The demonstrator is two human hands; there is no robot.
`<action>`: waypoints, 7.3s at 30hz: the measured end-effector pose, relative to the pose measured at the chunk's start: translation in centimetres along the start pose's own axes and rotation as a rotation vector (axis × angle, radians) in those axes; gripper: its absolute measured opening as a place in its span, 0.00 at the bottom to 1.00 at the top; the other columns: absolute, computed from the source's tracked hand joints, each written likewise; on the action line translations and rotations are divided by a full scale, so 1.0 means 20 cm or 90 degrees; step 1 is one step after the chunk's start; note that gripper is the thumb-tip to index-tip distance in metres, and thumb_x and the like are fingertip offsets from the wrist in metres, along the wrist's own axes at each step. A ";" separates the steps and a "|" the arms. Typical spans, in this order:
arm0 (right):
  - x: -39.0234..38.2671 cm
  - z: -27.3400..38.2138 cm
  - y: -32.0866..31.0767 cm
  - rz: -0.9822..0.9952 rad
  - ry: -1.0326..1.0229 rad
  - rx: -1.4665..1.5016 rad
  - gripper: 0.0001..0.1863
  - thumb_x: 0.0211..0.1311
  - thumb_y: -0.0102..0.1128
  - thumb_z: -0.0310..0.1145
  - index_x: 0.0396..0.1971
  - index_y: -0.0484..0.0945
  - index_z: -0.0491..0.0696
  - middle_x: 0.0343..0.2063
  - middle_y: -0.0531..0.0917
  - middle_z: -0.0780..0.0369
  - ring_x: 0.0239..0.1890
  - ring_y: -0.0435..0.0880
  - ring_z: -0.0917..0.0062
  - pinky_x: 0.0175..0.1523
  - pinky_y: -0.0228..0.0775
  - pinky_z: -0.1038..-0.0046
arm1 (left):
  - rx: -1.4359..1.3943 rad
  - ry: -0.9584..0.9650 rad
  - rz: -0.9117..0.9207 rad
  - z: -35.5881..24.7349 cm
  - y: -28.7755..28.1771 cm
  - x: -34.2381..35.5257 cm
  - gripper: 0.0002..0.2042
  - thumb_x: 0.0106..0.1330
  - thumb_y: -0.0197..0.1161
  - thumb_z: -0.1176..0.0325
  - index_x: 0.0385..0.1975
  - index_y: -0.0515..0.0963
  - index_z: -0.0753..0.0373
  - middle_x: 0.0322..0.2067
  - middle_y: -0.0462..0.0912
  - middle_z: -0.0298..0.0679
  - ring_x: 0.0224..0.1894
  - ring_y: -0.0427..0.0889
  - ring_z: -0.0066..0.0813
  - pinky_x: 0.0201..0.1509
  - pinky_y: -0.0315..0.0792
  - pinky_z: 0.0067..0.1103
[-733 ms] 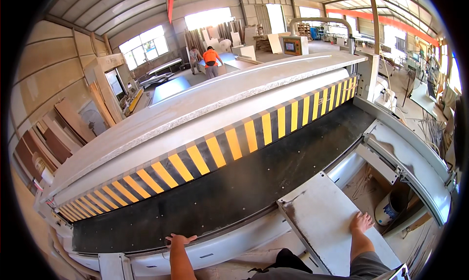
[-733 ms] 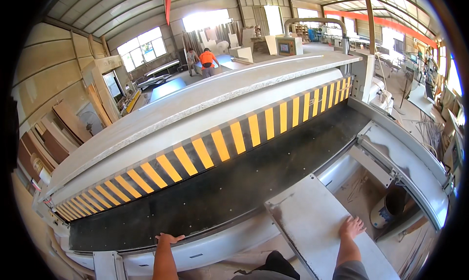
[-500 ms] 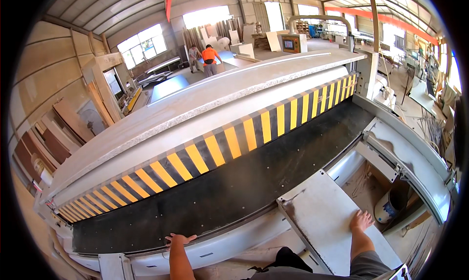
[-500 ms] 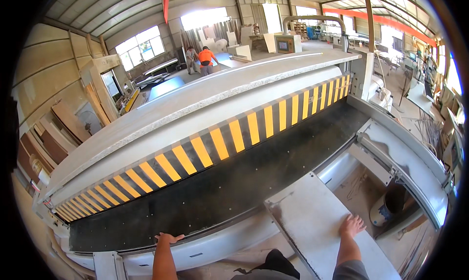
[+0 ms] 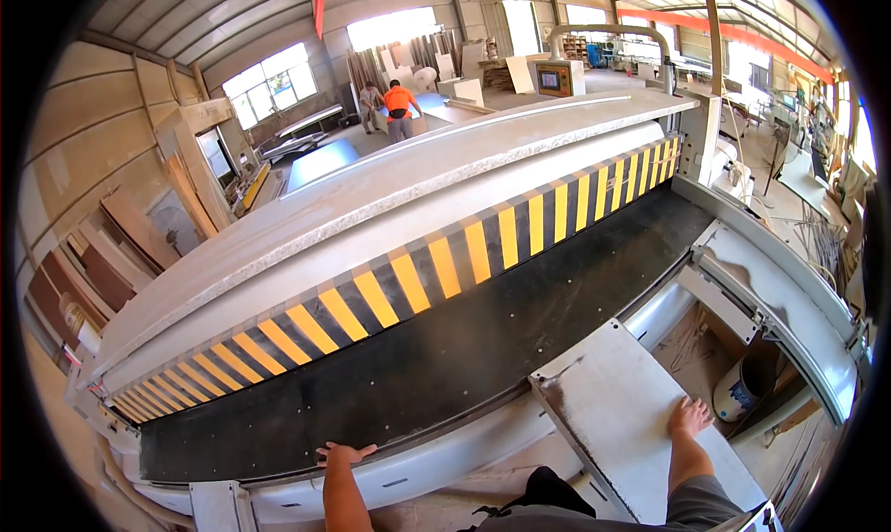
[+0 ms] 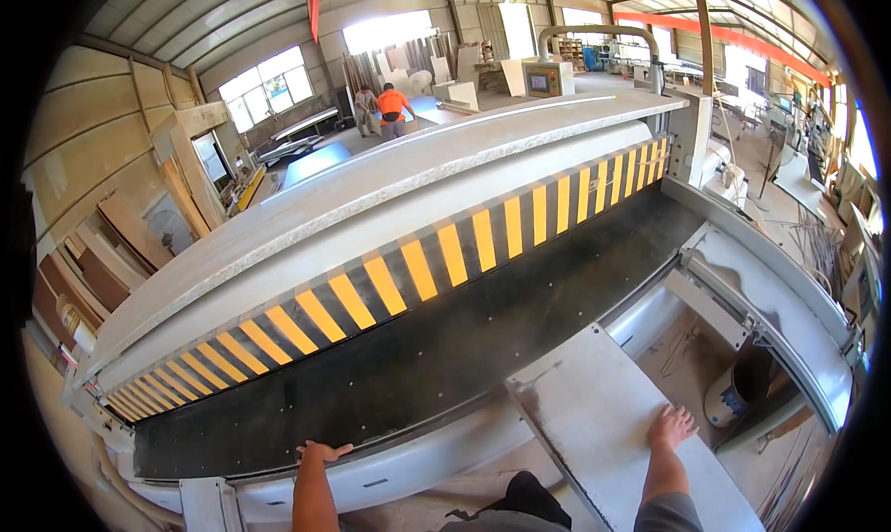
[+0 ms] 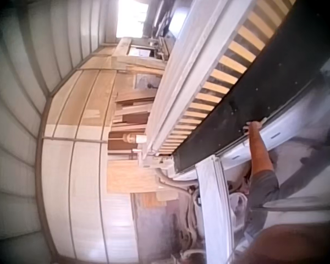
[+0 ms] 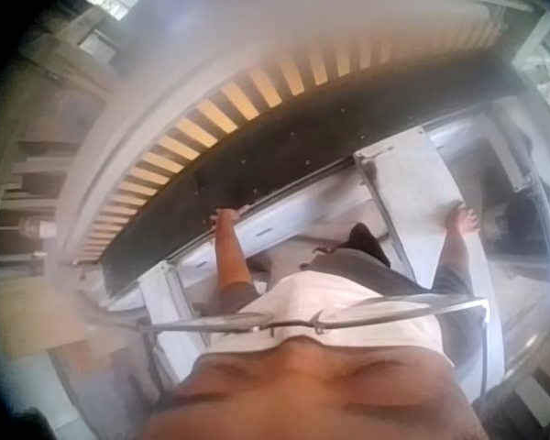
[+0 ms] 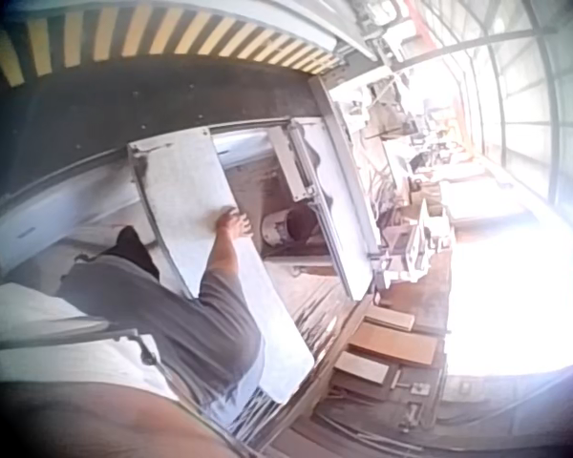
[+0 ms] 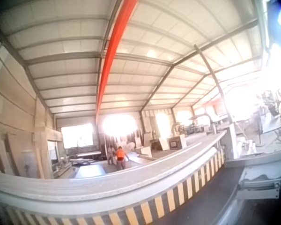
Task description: The person helps operate an industrial saw machine by receiving and guiding large wood panels by hand, then clears cut wood pieces and scrap strips from the machine table using a rod and by hand.
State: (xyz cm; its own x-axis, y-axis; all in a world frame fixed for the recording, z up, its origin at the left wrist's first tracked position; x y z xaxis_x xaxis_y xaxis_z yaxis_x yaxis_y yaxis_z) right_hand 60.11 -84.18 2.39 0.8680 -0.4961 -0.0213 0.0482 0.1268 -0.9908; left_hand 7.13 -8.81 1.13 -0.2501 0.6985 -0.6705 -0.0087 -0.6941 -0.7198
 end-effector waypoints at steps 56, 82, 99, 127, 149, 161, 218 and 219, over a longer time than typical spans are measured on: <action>0.19 1.18 0.34 0.121 -0.096 -0.015 0.33 0.80 0.45 0.55 0.76 0.63 0.53 0.78 0.62 0.61 0.82 0.53 0.66 0.82 0.36 0.42 | 0.036 -0.045 0.126 -0.13 -0.07 0.15 0.87 0.29 0.62 0.08 0.79 0.21 0.63 0.80 0.14 0.53 0.82 0.17 0.56 0.84 0.35 0.53; 0.06 1.31 0.21 0.023 -0.062 -0.099 0.30 0.81 0.41 0.55 0.70 0.71 0.52 0.68 0.76 0.62 0.72 0.70 0.68 0.79 0.46 0.51 | -0.183 -0.155 -0.013 -0.21 0.04 0.38 0.74 0.49 0.40 0.07 0.80 0.22 0.65 0.77 0.07 0.57 0.77 0.02 0.57 0.77 0.11 0.60; 0.09 1.30 0.26 -0.003 -0.044 -0.101 0.31 0.80 0.42 0.56 0.70 0.71 0.52 0.67 0.77 0.61 0.72 0.70 0.66 0.80 0.46 0.49 | -0.198 -0.179 0.014 -0.23 -0.04 0.26 0.73 0.50 0.40 0.08 0.79 0.21 0.63 0.76 0.05 0.56 0.78 0.04 0.57 0.78 0.12 0.57; 0.11 1.28 0.29 -0.009 -0.066 -0.073 0.31 0.80 0.41 0.56 0.69 0.71 0.49 0.66 0.76 0.60 0.72 0.70 0.67 0.80 0.46 0.51 | -0.140 -0.201 0.069 -0.24 -0.06 0.24 0.73 0.47 0.36 0.06 0.79 0.18 0.58 0.76 0.03 0.52 0.80 0.07 0.54 0.81 0.20 0.56; 0.13 1.27 0.30 -0.011 -0.069 -0.044 0.30 0.78 0.44 0.55 0.68 0.72 0.50 0.65 0.78 0.61 0.73 0.68 0.68 0.80 0.44 0.53 | -0.119 -0.247 0.066 -0.25 -0.06 0.23 0.73 0.44 0.37 0.05 0.80 0.18 0.54 0.78 0.06 0.46 0.82 0.16 0.57 0.83 0.34 0.57; 0.10 1.29 0.26 0.000 -0.065 -0.048 0.30 0.78 0.44 0.55 0.69 0.71 0.51 0.66 0.77 0.61 0.74 0.67 0.69 0.81 0.44 0.51 | -0.105 -0.252 0.054 -0.25 -0.03 0.28 0.74 0.42 0.37 0.04 0.80 0.19 0.52 0.81 0.11 0.44 0.83 0.22 0.58 0.82 0.37 0.57; 0.09 1.30 0.21 0.010 -0.063 0.007 0.31 0.77 0.46 0.53 0.70 0.71 0.49 0.67 0.75 0.59 0.75 0.65 0.67 0.82 0.39 0.49 | -0.076 -0.319 0.037 -0.19 0.07 0.54 0.76 0.41 0.41 0.04 0.79 0.17 0.53 0.79 0.06 0.46 0.82 0.24 0.65 0.81 0.47 0.55; 0.09 1.30 0.21 0.011 -0.051 -0.001 0.31 0.77 0.46 0.53 0.69 0.71 0.49 0.67 0.75 0.59 0.75 0.65 0.67 0.82 0.39 0.49 | -0.075 -0.301 0.024 -0.20 0.06 0.52 0.76 0.41 0.41 0.04 0.79 0.17 0.53 0.79 0.06 0.46 0.82 0.25 0.65 0.80 0.48 0.55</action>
State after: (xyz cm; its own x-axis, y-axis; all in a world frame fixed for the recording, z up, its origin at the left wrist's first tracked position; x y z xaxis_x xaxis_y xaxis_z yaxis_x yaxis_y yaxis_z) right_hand 74.71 -62.27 1.64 0.9057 -0.4231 -0.0275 0.0320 0.1330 -0.9906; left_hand 8.36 -1.66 -7.40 -0.6605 0.4984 -0.5615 0.1120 -0.6741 -0.7301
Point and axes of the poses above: each hand's wrist, its own x-axis towards the middle knuckle, its own y-axis out of the palm, z = x × y, the point moved 7 cm from there along x, towards the middle knuckle
